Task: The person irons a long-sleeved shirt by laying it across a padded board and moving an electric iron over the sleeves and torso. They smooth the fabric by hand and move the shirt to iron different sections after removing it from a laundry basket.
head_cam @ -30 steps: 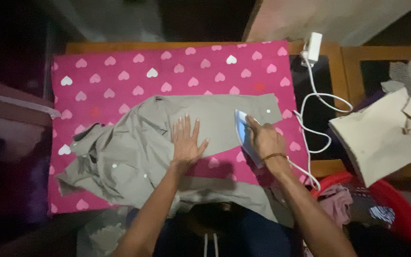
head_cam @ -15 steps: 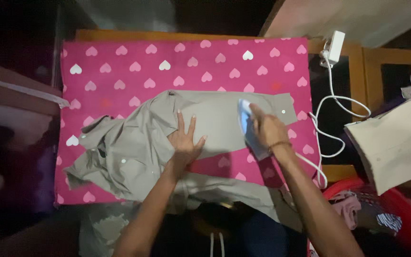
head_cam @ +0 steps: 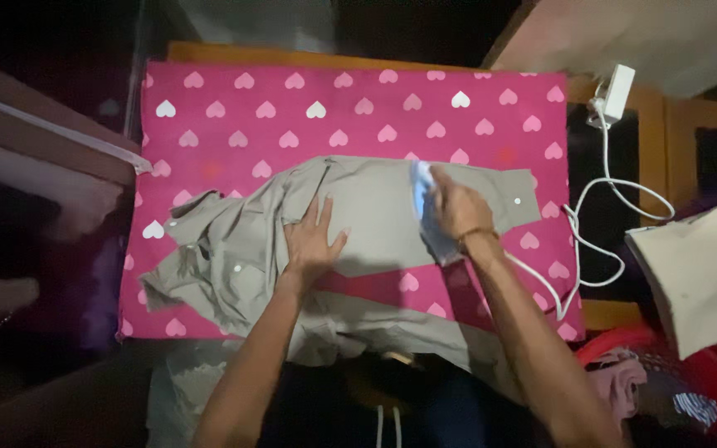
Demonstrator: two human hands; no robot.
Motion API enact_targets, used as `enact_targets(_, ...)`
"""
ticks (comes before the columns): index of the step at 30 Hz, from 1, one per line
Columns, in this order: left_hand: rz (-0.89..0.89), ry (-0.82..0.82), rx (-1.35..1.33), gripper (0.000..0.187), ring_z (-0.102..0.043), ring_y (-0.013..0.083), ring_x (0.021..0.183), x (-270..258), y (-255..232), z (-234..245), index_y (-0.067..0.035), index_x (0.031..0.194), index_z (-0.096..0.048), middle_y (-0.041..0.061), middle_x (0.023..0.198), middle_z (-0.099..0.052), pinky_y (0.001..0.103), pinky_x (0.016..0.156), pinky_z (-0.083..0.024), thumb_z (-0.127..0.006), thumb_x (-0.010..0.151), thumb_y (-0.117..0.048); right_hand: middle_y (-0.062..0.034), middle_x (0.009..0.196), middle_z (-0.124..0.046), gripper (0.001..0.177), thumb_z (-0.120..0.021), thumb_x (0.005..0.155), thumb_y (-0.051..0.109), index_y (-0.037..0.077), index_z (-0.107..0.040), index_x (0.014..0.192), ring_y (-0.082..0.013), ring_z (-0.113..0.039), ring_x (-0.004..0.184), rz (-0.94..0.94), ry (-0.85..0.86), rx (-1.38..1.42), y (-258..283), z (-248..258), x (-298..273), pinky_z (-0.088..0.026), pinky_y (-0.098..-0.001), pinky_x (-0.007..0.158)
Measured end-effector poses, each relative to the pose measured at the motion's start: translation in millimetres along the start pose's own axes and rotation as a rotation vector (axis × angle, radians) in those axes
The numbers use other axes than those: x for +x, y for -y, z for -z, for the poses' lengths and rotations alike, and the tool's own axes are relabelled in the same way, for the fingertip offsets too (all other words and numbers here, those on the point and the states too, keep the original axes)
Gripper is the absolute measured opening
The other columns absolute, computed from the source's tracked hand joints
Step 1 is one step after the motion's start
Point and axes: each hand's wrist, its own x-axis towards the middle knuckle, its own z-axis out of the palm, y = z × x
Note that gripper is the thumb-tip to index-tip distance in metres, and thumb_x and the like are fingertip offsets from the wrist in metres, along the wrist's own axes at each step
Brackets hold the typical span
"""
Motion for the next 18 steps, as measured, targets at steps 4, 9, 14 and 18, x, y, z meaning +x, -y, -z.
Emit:
enact_targets(4,0.01,0.037,-0.045,0.086,-0.051,0.0447,0.128,5,-3,11,-0.004,0.156,-0.038,0.029,0.155,-0.037,0.061,0.1,-0.037,-0.062,0.088,-0.051,-0.0264,0.088,-0.069,0.051,-0.051,0.098,0.021,0.028,-0.049,0.149,-0.0441,-0.07,0.078,0.078,0.19,-0.09,29,-17,-22,-0.056,-0.0562,0.071)
enact_targets(9,-0.066,-0.106,-0.22,0.074,-0.044,0.0523,0.135,-6,1,25,-0.004,0.153,-0.043,0.034,0.153,-0.039,0.068,0.107,-0.029,-0.065,0.092,-0.04,-0.0275,0.088,-0.068,0.048,-0.052,0.1,0.023,0.03,-0.052,0.148,-0.0453,-0.07,0.076,0.048,0.112,-0.054,72,-22,-10,-0.057,-0.0544,0.07)
enact_targets(14,-0.071,-0.116,-0.287,0.055,-0.047,0.051,0.134,-11,-1,45,-0.004,0.143,-0.055,0.034,0.147,-0.046,0.063,0.107,-0.035,-0.062,0.093,-0.025,-0.0255,0.092,-0.069,0.044,-0.054,0.101,0.027,0.029,-0.053,0.145,-0.0474,-0.068,0.083,0.125,0.03,-0.085,90,-28,26,-0.054,-0.0575,0.074)
enact_targets(18,-0.252,-0.396,-0.192,0.034,-0.058,0.0425,0.126,-21,-12,54,0.003,0.125,-0.061,0.031,0.137,-0.055,0.053,0.103,-0.044,-0.051,0.094,-0.005,-0.0259,0.088,-0.069,0.048,-0.048,0.102,0.028,0.03,-0.044,0.15,-0.0467,-0.069,0.082,0.123,0.224,-0.082,89,-36,22,-0.055,-0.0566,0.075)
